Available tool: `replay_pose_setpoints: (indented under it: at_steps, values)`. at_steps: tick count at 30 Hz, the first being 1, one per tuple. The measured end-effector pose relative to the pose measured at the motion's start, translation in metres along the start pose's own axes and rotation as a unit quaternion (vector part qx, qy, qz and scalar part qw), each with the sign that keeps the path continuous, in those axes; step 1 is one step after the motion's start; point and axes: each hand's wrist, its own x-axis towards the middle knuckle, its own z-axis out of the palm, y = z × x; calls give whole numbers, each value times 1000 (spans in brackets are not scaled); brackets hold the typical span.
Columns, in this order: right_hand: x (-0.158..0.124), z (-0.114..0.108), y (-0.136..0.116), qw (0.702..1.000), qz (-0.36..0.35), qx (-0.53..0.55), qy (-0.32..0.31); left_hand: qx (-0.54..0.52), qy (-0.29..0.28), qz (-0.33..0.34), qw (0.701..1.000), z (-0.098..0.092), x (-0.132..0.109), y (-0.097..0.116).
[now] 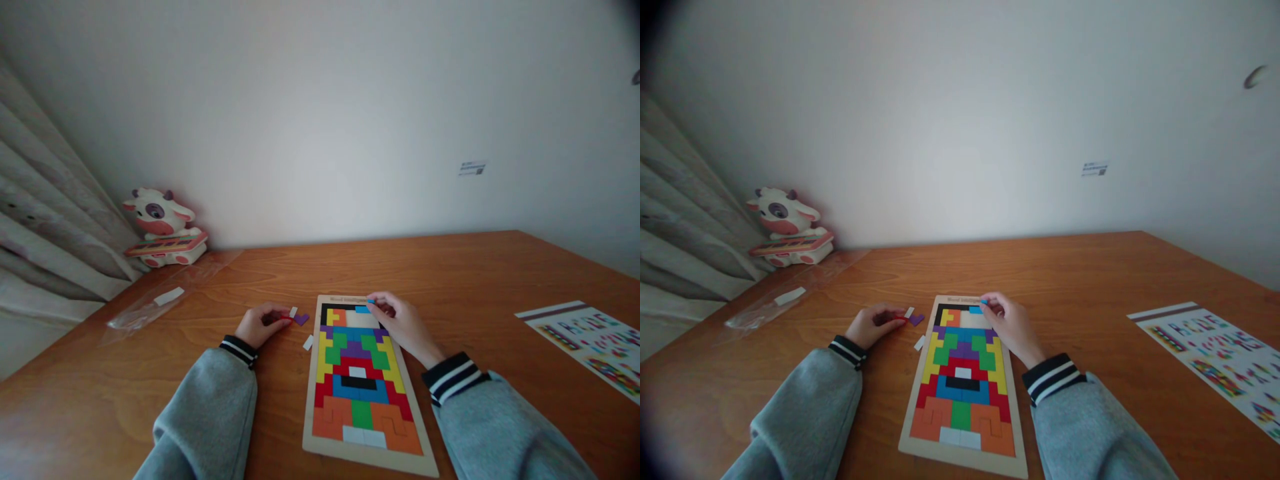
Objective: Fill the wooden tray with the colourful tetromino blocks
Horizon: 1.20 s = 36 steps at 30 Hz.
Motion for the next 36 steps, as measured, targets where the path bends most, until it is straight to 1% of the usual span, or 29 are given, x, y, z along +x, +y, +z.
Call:
replay_pose_setpoints:
  at_steps: [2, 3, 5, 7, 11, 13, 15, 17, 20, 22, 24, 26, 29, 31, 33, 36]
  values:
    - [1, 1, 1, 1000, -2, 5, -4, -59, 44, -3, 997, 13, 5, 8]
    - [1, 1, 1, 1000, -2, 7, -8, -84, 75, -6, 994, 21, 8, 14]
    - [1, 1, 0, 1000, -3, 2, -18, -136, 114, -28, 984, 39, 15, 28]
    - [0, -1, -1, 999, -5, -5, -32, -170, 95, -54, 979, 60, 23, 42]
    - [0, -4, 1, 998, -1, -16, -62, -235, 84, -85, 965, 98, 43, 64]
    - [0, -5, 3, 997, 5, -27, -69, -212, 58, -79, 972, 111, 51, 71]
    - [1, -6, 6, 997, 7, -33, -72, -133, 29, -55, 989, 118, 56, 74]
    - [1, -6, 7, 996, 2, -37, -77, -46, 8, -25, 999, 122, 56, 76]
    - [1, -6, 6, 995, -7, -53, -83, 43, -17, 29, 999, 124, 55, 77]
    - [1, -6, 4, 995, -12, -62, -82, 95, -16, 73, 993, 124, 53, 77]
    - [1, -5, 3, 994, -20, -65, -81, 135, -2, 112, 985, 123, 51, 77]
    - [0, -4, 3, 994, -29, -71, -82, 149, -3, 160, 976, 121, 47, 77]
    - [0, -3, 4, 992, -39, -78, -90, 161, -45, 270, 948, 114, 36, 76]
    - [0, -3, 6, 992, -46, -79, -90, 169, -68, 323, 929, 109, 29, 74]
    - [-1, -2, 8, 992, -49, -81, -84, 168, -79, 339, 922, 106, 25, 73]
    - [-1, -1, 9, 992, -49, -81, -81, 165, -101, 342, 920, 105, 23, 72]
